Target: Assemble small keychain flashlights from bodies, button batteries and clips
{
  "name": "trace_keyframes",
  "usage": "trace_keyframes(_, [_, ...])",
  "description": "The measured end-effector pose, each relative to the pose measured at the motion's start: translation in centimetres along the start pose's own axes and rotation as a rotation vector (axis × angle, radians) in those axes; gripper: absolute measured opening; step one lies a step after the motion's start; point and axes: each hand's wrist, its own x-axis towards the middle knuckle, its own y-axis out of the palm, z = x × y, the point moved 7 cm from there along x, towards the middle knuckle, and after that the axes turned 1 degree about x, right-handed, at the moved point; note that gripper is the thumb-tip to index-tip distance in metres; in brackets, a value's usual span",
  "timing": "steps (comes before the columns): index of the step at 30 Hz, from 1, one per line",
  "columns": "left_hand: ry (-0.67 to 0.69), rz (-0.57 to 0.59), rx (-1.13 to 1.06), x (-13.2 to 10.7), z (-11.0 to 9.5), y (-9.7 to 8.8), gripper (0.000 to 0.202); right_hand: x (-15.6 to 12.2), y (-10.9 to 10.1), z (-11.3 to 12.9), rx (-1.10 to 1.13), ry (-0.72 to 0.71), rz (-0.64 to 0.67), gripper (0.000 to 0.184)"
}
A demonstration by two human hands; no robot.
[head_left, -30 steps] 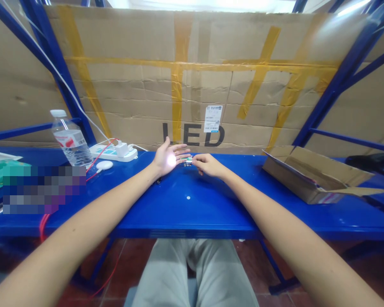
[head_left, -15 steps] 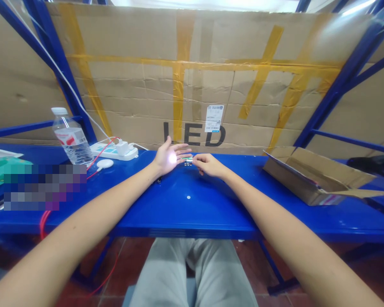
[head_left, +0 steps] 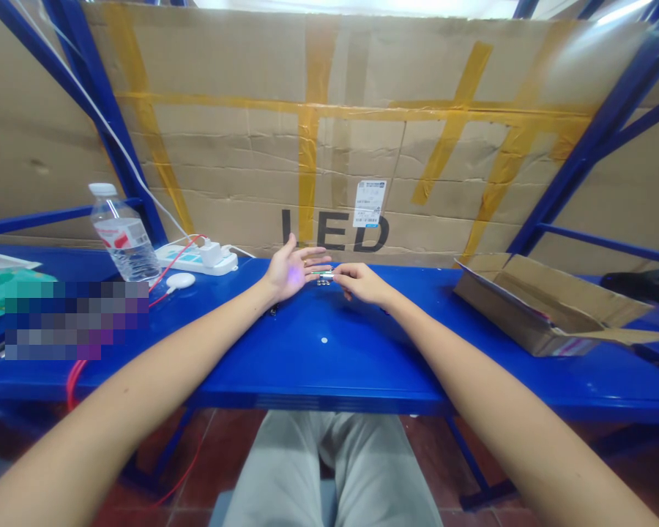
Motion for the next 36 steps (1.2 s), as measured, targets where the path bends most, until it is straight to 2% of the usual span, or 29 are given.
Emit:
trace_keyframes(7, [0.02, -0.043, 0.009, -0.2, -0.4, -0.1, 0.08, 0.0, 0.0, 0.1, 0.003, 0.01, 0.009, 0.023])
trace_keyframes(26, [0.014, -0.006, -0.001, -0.1, -0.3, 0.1, 0.079, 0.2, 0.3, -0.9, 0.042, 0.022, 0.0, 0.025])
trace_keyframes(36, [0.009, -0.003, -0.003, -0.1, -0.3, 0.2, 0.08, 0.1, -0.1, -0.5, 0.033, 0.066, -0.07, 0.021])
